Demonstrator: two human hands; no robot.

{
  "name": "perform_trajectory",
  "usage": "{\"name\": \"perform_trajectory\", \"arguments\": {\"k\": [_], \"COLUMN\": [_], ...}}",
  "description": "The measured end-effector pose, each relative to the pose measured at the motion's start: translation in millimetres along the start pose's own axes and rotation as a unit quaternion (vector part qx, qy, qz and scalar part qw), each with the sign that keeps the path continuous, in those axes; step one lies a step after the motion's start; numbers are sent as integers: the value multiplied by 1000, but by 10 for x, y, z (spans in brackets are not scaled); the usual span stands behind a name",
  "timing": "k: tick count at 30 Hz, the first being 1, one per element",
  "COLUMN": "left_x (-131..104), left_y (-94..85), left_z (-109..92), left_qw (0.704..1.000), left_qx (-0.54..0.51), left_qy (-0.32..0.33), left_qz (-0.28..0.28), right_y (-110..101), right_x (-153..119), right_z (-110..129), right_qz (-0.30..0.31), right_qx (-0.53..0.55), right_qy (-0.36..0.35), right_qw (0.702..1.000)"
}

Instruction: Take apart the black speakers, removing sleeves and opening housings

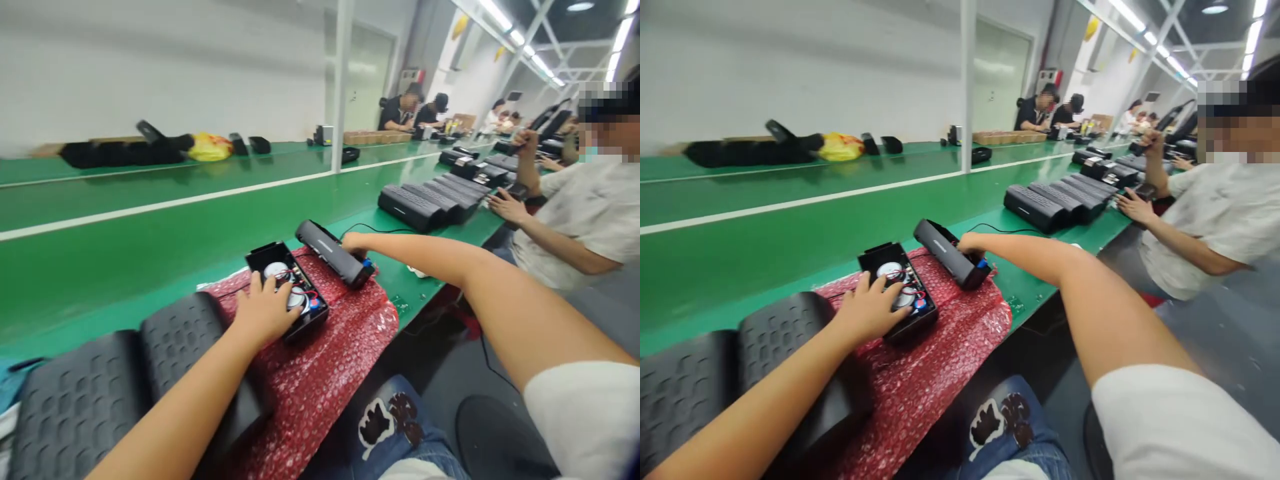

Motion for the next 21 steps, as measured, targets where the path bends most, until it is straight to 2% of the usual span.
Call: {"name": "perform_trajectory", "arguments": {"k": [3, 6, 8, 12, 14, 16, 18, 21], "left_x": [-29, -56, -61, -63, -68, -74, -80, -88], "left_y": [30, 51, 59, 63, 54, 43, 38, 40], "left_z": [29, 50, 47, 43, 44, 43, 43, 43], "left_qw": [999, 997, 996, 994, 994, 994, 993, 992], "left_qx": [-18, -33, -40, -38, -39, -44, -49, -53], "left_qy": [-26, -48, -49, -53, -59, -61, -62, -64], "left_qz": [30, 57, 70, 86, 87, 84, 86, 92], "right_y": [12, -39, -92, -152, -28, 198, 425, 633], "right_x": [33, -35, -113, -348, -471, -559, -615, -644], "right_z": [115, 257, 403, 870, 1082, 1212, 1277, 1306], "right_qz": [16, 13, -6, -97, -94, -48, -10, -11], "right_qx": [-137, -227, -273, -316, -315, -315, -323, -333], "right_qy": [28, 11, -18, -126, -175, -196, -198, -190], "right_qw": [990, 974, 962, 935, 928, 927, 925, 924]}}
Point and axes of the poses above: each hand's wrist, its own x-axis towards the middle knuckle, its own y-axis out of the palm, z = x × y, the point moved 7 cm from there along x, towards the middle knuckle, and after that the axes turned 1 degree about -x, right-handed, at the moved point
